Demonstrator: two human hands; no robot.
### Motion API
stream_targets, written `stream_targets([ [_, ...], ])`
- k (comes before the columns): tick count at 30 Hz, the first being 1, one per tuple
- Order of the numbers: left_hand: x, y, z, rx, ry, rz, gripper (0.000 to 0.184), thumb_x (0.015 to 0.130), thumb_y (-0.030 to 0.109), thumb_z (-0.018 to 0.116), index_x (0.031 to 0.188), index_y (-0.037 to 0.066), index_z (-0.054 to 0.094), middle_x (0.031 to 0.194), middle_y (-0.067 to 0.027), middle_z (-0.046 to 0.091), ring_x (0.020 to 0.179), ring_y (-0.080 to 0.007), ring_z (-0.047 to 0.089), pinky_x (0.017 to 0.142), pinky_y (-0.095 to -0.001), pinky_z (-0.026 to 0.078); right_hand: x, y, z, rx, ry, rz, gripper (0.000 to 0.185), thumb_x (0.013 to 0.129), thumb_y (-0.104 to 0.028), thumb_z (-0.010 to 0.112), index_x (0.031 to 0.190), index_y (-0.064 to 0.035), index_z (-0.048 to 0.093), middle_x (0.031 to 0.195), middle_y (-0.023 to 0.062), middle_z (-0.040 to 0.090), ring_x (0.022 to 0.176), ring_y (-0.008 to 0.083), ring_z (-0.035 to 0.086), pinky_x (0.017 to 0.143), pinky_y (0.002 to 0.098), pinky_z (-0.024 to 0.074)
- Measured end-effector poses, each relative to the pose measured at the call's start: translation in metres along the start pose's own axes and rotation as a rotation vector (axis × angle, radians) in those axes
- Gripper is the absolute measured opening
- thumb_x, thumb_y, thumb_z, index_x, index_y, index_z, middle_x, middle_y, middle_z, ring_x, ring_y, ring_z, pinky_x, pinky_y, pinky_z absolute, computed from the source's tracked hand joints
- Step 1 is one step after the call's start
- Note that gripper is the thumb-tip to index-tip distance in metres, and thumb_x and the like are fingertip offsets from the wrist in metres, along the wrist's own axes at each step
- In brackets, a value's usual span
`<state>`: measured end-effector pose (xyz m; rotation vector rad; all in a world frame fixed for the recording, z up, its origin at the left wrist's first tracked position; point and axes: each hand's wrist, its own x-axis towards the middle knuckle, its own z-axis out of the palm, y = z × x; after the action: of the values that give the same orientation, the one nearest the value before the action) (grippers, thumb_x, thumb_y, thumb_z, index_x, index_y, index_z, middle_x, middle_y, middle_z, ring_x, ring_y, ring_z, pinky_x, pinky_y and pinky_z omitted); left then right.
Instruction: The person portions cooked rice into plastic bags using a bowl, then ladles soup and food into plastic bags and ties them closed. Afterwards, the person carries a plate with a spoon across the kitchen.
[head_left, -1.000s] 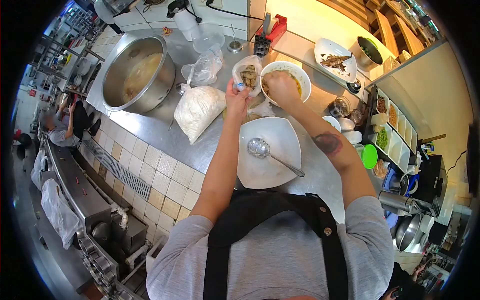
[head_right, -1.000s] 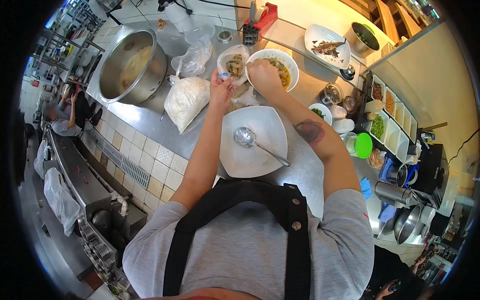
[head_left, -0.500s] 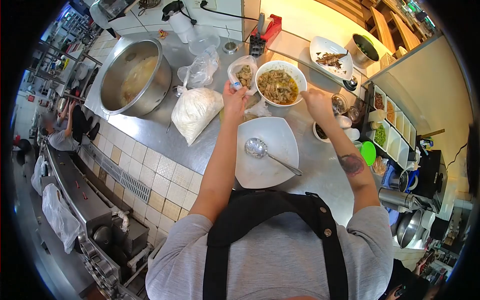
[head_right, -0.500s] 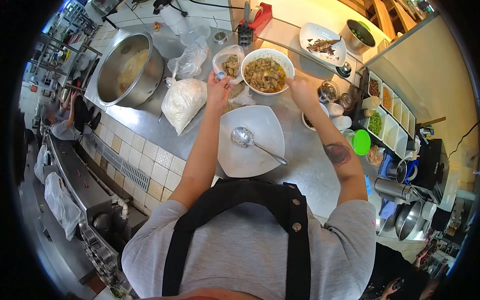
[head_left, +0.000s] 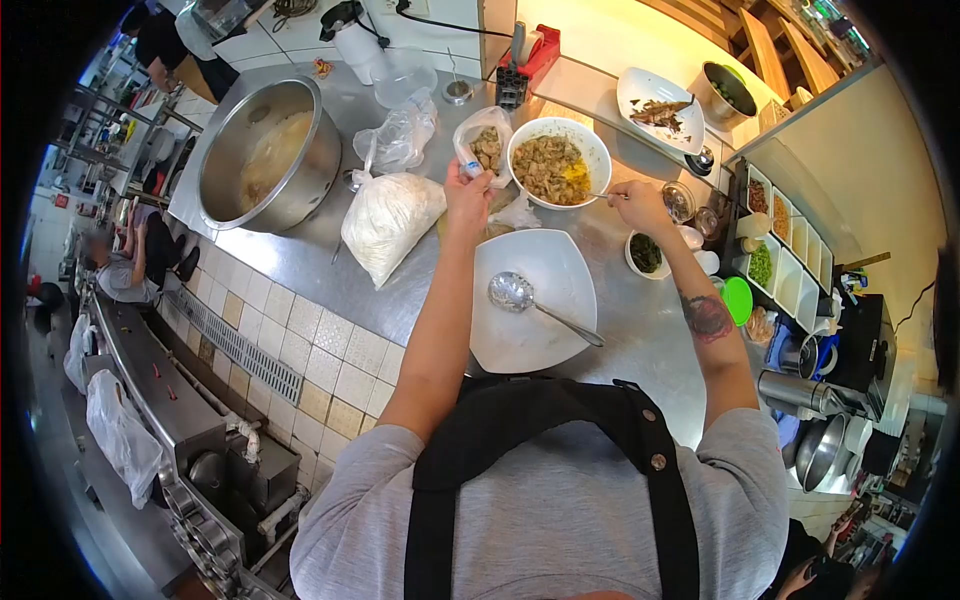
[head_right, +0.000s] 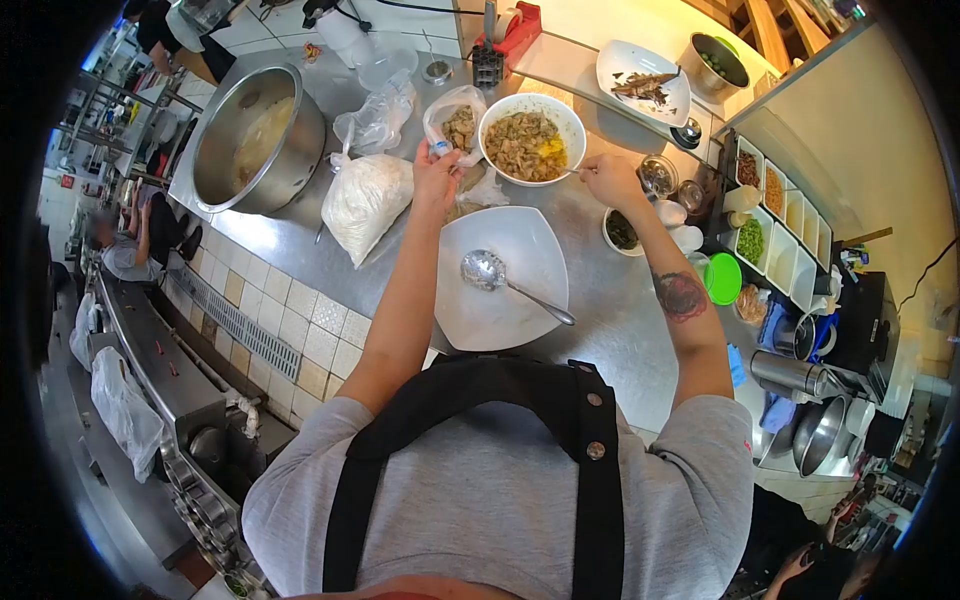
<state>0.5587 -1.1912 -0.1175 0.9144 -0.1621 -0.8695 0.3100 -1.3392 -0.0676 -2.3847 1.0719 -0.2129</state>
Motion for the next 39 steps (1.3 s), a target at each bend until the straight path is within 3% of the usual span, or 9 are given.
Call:
stream_targets([
  [5, 0.004, -0.002, -0.004, 0.038, -0.014, 0.004, 0.055, 0.077, -0.01, 0.056, 0.124, 0.012, 0.037, 0.099, -0.0059, 0.055, 0.083, -0.0176, 0.057, 0.065, -0.0332, 0.05, 0.033, 0.039, 0.012, 0.383, -0.316, 0.034, 0.02, 0.076, -0.023, 0.057, 0.068, -0.0067, 0.066, 0.055, 0.0022, 0.054, 0.05, 0.0131, 0.047, 0.046, 0.0268, 0.0377],
  [8, 0.004, 0.001, -0.004, 0.054, -0.013, 0.004, 0.056, 0.078, -0.009, 0.056, 0.125, 0.014, 0.037, 0.1, -0.0057, 0.055, 0.084, -0.0182, 0.057, 0.066, -0.0341, 0.049, 0.036, 0.032, -0.004, 0.491, -0.494, 0.343, 0.019, 0.078, -0.022, 0.056, 0.066, -0.0088, 0.062, 0.049, -0.0048, 0.039, 0.044, 0.0066, 0.032, 0.038, 0.0233, 0.0243],
  [11, 0.003, 0.002, -0.006, 0.054, -0.006, -0.001, 0.055, 0.078, -0.009, 0.056, 0.124, 0.014, 0.037, 0.099, -0.0052, 0.055, 0.084, -0.0178, 0.057, 0.065, -0.0333, 0.049, 0.023, 0.023, -0.006, 0.646, -0.497, 0.386, 0.019, 0.081, -0.02, 0.052, 0.069, -0.0078, 0.058, 0.049, -0.0084, 0.029, 0.04, 0.0047, 0.021, 0.036, 0.0228, 0.0149],
  [15, 0.004, 0.002, -0.008, 0.052, 0.002, 0.004, 0.056, 0.076, -0.011, 0.055, 0.125, 0.01, 0.036, 0.096, -0.0063, 0.055, 0.078, -0.0162, 0.058, 0.06, -0.031, 0.051, 0.016, 0.033, 0.004, 0.772, -0.405, 0.41, 0.019, 0.082, -0.022, 0.053, 0.071, -0.0072, 0.057, 0.048, -0.0089, 0.025, 0.04, 0.0044, 0.019, 0.036, 0.0217, 0.0148],
  [29, 0.009, 0.01, 0.005, -0.013, -0.013, -0.011, 0.05, 0.077, -0.009, 0.057, 0.12, 0.011, 0.041, 0.095, -0.0026, 0.057, 0.08, -0.0132, 0.057, 0.062, -0.0293, 0.049, 0.062, 0.004, -0.044, 0.85, -0.34, 0.444, 0.015, 0.079, -0.021, 0.053, 0.073, -0.0069, 0.057, 0.047, -0.0082, 0.025, 0.038, 0.0049, 0.017, 0.035, 0.0227, 0.0122],
  [32, 0.016, 0.008, -0.002, -0.003, -0.061, 0.012, 0.049, 0.078, -0.009, 0.056, 0.12, 0.011, 0.041, 0.098, -0.0048, 0.057, 0.083, -0.0162, 0.058, 0.066, -0.0316, 0.051, 0.08, -0.02, -0.04, 0.766, -0.293, 0.377, 0.019, 0.08, -0.019, 0.053, 0.071, -0.0043, 0.061, 0.049, -0.0076, 0.025, 0.039, 0.0047, 0.019, 0.035, 0.0229, 0.0138],
  [35, 0.018, 0.006, -0.001, 0.003, -0.077, 0.026, 0.05, 0.079, -0.01, 0.054, 0.122, 0.011, 0.041, 0.101, -0.0064, 0.056, 0.084, -0.0176, 0.059, 0.068, -0.0322, 0.053, 0.098, -0.065, -0.029, 0.629, -0.345, 0.225, 0.019, 0.077, -0.017, 0.055, 0.07, -0.002, 0.063, 0.047, -0.0021, 0.037, 0.039, 0.0076, 0.033, 0.035, 0.0235, 0.0248],
  [37, 0.016, 0.01, 0.0, -0.007, -0.077, 0.032, 0.05, 0.079, -0.01, 0.054, 0.122, 0.011, 0.04, 0.097, -0.005, 0.057, 0.082, -0.0155, 0.059, 0.065, -0.0296, 0.052, 0.107, -0.097, 0.002, 0.236, -0.15, -0.031, 0.018, 0.075, -0.016, 0.057, 0.07, -0.0003, 0.065, 0.052, 0.0081, 0.053, 0.048, 0.0149, 0.053, 0.043, 0.0277, 0.0417],
  [39, 0.011, 0.017, 0.003, -0.033, -0.079, 0.037, 0.048, 0.079, -0.009, 0.055, 0.12, 0.011, 0.04, 0.089, -0.0019, 0.058, 0.077, -0.0117, 0.057, 0.059, -0.0251, 0.049, 0.108, -0.125, 0.043, -0.231, 0.105, -0.218, 0.014, 0.073, -0.014, 0.058, 0.072, -0.0026, 0.066, 0.066, 0.0146, 0.062, 0.065, 0.0228, 0.064, 0.058, 0.0337, 0.0512],
])
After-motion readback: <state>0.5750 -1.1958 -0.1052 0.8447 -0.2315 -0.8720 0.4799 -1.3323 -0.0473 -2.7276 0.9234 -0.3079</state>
